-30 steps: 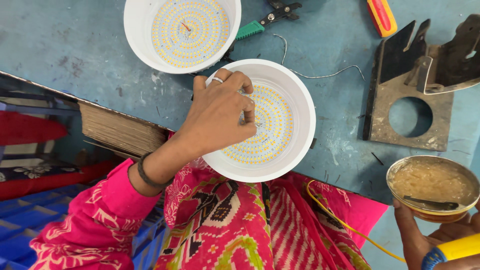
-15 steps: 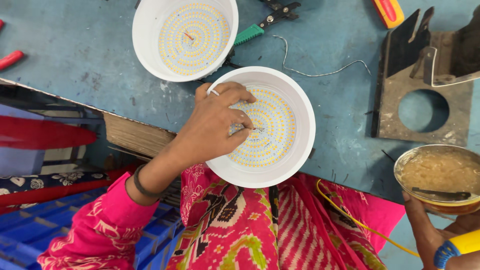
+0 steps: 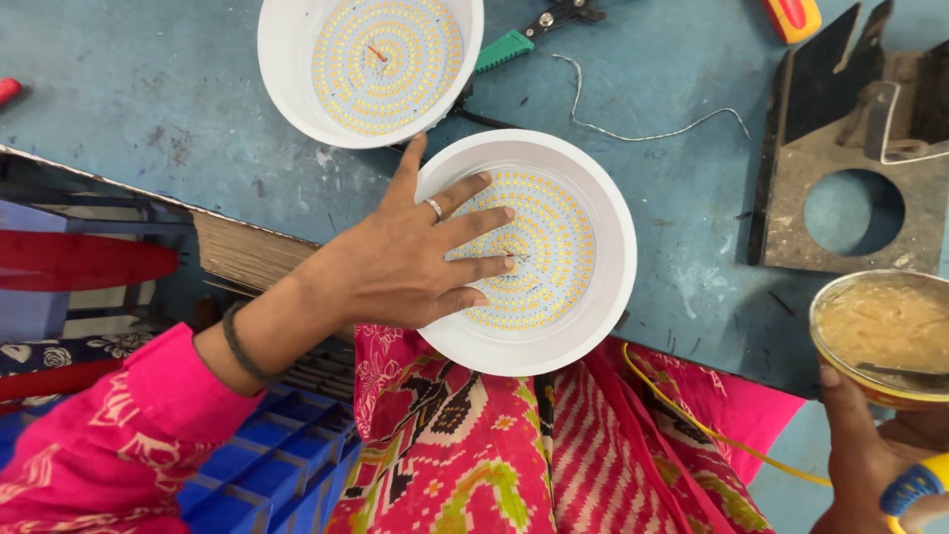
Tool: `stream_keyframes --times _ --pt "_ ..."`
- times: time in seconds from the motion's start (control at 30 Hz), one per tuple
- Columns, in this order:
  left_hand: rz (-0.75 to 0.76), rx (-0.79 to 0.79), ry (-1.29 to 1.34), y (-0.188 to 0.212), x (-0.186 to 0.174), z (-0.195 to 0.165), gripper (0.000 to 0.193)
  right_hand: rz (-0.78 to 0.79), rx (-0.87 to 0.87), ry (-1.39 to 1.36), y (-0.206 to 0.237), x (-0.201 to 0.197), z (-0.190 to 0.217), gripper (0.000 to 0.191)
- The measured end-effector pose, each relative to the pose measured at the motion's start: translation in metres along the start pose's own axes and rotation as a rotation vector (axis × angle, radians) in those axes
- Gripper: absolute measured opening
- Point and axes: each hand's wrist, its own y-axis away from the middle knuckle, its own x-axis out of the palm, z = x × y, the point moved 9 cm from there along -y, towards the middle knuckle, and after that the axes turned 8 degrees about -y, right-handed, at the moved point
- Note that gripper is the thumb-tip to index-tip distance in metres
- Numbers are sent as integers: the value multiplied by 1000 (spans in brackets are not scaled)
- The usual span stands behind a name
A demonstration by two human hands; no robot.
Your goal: The person solders wires to the center of a circular LED module using a soldering iron and solder paste. They repeatedly apply heat and paste to secure the connection while holding the module steady.
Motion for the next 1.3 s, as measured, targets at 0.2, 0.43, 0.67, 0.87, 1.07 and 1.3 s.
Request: stream_keyframes --times 0.2,0.43,0.67,0.87,1.07,1.3 --pt "21 19 4 2 5 3 44 -156 -150 -316 10 -3 -6 51" --pt "-29 39 66 5 4 7 44 -138 -295 -116 19 -15 -49 79" --pt "-9 42 39 3 3 5 48 -136 -437 161 19 -16 -62 121" --pt "-1 63 1 1 0 3 54 -57 -439 309 22 5 8 122" --pt "25 69 16 -1 0 4 52 -108 -49 -315 33 7 41 87" --pt "48 68 37 -4 0 6 48 23 -584 12 48 7 51 100"
